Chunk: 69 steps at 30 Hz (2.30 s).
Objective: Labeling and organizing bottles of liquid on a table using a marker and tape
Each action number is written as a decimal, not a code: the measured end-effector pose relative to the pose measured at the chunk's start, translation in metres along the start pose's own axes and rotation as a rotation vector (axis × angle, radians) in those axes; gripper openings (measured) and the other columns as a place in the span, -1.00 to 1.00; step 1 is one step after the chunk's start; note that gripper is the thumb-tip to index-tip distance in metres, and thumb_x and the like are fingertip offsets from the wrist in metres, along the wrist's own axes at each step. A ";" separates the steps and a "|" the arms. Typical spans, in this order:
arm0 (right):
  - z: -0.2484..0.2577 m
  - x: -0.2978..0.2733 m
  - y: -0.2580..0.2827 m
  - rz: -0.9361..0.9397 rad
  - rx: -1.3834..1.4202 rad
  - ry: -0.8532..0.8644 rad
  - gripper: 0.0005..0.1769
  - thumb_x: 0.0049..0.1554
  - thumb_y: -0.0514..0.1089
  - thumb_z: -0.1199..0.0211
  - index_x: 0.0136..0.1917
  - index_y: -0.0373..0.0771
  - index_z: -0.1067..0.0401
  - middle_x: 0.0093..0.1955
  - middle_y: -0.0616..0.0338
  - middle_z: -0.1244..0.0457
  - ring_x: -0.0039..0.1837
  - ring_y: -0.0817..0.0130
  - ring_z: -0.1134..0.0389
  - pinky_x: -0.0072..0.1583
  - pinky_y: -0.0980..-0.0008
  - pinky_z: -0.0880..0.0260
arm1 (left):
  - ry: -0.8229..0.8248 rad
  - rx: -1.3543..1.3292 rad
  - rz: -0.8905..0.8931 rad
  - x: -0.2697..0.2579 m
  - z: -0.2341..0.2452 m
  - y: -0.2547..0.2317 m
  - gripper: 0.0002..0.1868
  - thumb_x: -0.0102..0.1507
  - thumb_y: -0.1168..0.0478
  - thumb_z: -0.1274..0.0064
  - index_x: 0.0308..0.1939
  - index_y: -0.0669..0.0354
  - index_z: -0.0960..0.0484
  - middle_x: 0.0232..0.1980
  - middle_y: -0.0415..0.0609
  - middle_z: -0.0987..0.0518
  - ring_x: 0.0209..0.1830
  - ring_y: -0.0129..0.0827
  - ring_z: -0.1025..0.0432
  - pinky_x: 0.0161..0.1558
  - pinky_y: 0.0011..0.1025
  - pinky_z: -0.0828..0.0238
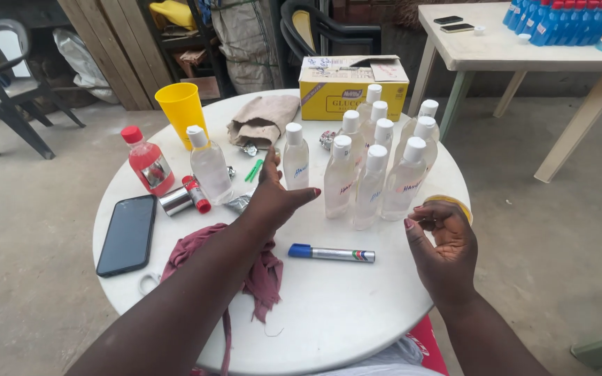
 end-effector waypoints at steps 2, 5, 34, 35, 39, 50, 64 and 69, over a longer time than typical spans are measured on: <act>0.001 -0.001 0.007 0.006 -0.095 -0.009 -0.84 0.09 -0.35 -0.25 -0.06 -0.39 -0.34 -0.20 0.12 -0.16 -0.11 0.43 -0.28 -0.01 0.46 -0.32 | 0.045 0.036 0.034 0.008 -0.007 0.011 0.23 -0.11 0.27 -0.37 0.46 0.11 0.17 0.42 0.22 -0.12 0.43 0.05 -0.05 0.31 -0.10 -0.14; -0.003 -0.003 -0.009 -0.123 -0.019 0.018 -0.86 0.08 -0.36 -0.23 -0.07 -0.42 -0.33 -0.31 0.16 -0.13 -0.19 0.53 -0.19 -0.10 0.47 -0.30 | 0.033 0.179 0.034 0.015 -0.004 0.013 0.16 -0.13 0.16 -0.36 0.45 -0.04 0.03 0.35 0.11 -0.27 0.35 -0.03 -0.18 0.25 -0.14 -0.26; -0.020 -0.008 -0.013 -0.258 -0.257 0.181 -0.93 -0.03 -0.24 -0.29 -0.32 -0.23 -0.44 -0.38 0.32 -0.29 -0.28 0.57 -0.26 -0.17 0.59 -0.26 | -0.330 0.092 -0.265 0.050 0.016 0.019 -0.35 0.07 0.28 0.05 0.27 -0.02 -0.22 0.22 -0.03 -0.30 0.13 -0.25 -0.30 0.08 -0.30 -0.32; -0.017 -0.011 -0.015 -0.275 -0.272 0.152 -0.95 -0.03 -0.24 -0.29 -0.31 -0.22 -0.45 -0.38 0.33 -0.29 -0.28 0.58 -0.25 -0.15 0.59 -0.26 | -0.469 0.107 -0.535 0.035 0.018 0.006 -0.47 0.09 0.31 0.08 0.17 0.11 -0.33 0.08 -0.02 -0.29 -0.01 -0.30 -0.30 0.09 -0.31 -0.28; -0.024 -0.009 -0.020 -0.308 -0.098 0.139 -0.81 0.01 -0.32 -0.24 -0.06 -0.27 -0.40 -0.39 0.25 -0.16 -0.32 0.56 -0.16 -0.22 0.61 -0.18 | -0.207 0.039 -0.922 -0.009 -0.002 -0.033 -0.63 0.14 0.31 -0.06 0.00 0.11 -0.34 -0.11 -0.06 -0.36 -0.21 -0.37 -0.25 -0.14 -0.47 -0.23; -0.026 -0.012 -0.026 -0.412 -0.291 0.238 -0.90 -0.02 -0.22 -0.31 -0.18 -0.23 -0.47 -0.37 0.32 -0.26 -0.30 0.58 -0.21 -0.21 0.62 -0.22 | 0.130 0.131 -0.235 0.007 -0.037 -0.008 -0.43 0.13 0.18 0.02 0.24 0.02 -0.29 0.00 -0.02 -0.60 -0.09 -0.31 -0.52 -0.05 -0.39 -0.44; -0.011 0.034 0.008 0.294 -0.221 -0.117 -0.88 0.07 -0.42 -0.28 -0.14 -0.36 -0.37 -0.21 0.08 -0.18 -0.20 0.31 -0.25 -0.15 0.47 -0.29 | 0.008 0.155 -0.425 0.009 -0.006 -0.021 -0.31 0.11 0.38 -0.03 0.32 0.24 -0.19 0.09 0.23 -0.46 0.06 -0.04 -0.43 0.02 -0.18 -0.42; -0.012 0.025 0.004 0.259 -0.310 -0.026 -0.85 0.00 -0.41 -0.31 -0.17 -0.28 -0.40 -0.25 0.10 -0.21 -0.22 0.25 -0.30 -0.14 0.43 -0.33 | -0.026 0.191 -0.424 0.008 -0.004 -0.021 -0.21 0.07 0.35 -0.16 0.34 0.22 -0.14 0.13 0.24 -0.43 0.07 -0.01 -0.43 0.03 -0.16 -0.42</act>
Point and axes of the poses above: each hand's wrist, its own x-axis towards the middle knuckle, its own z-axis out of the back of the hand, y = z × x, the point moved 6 cm from there along x, towards the middle knuckle
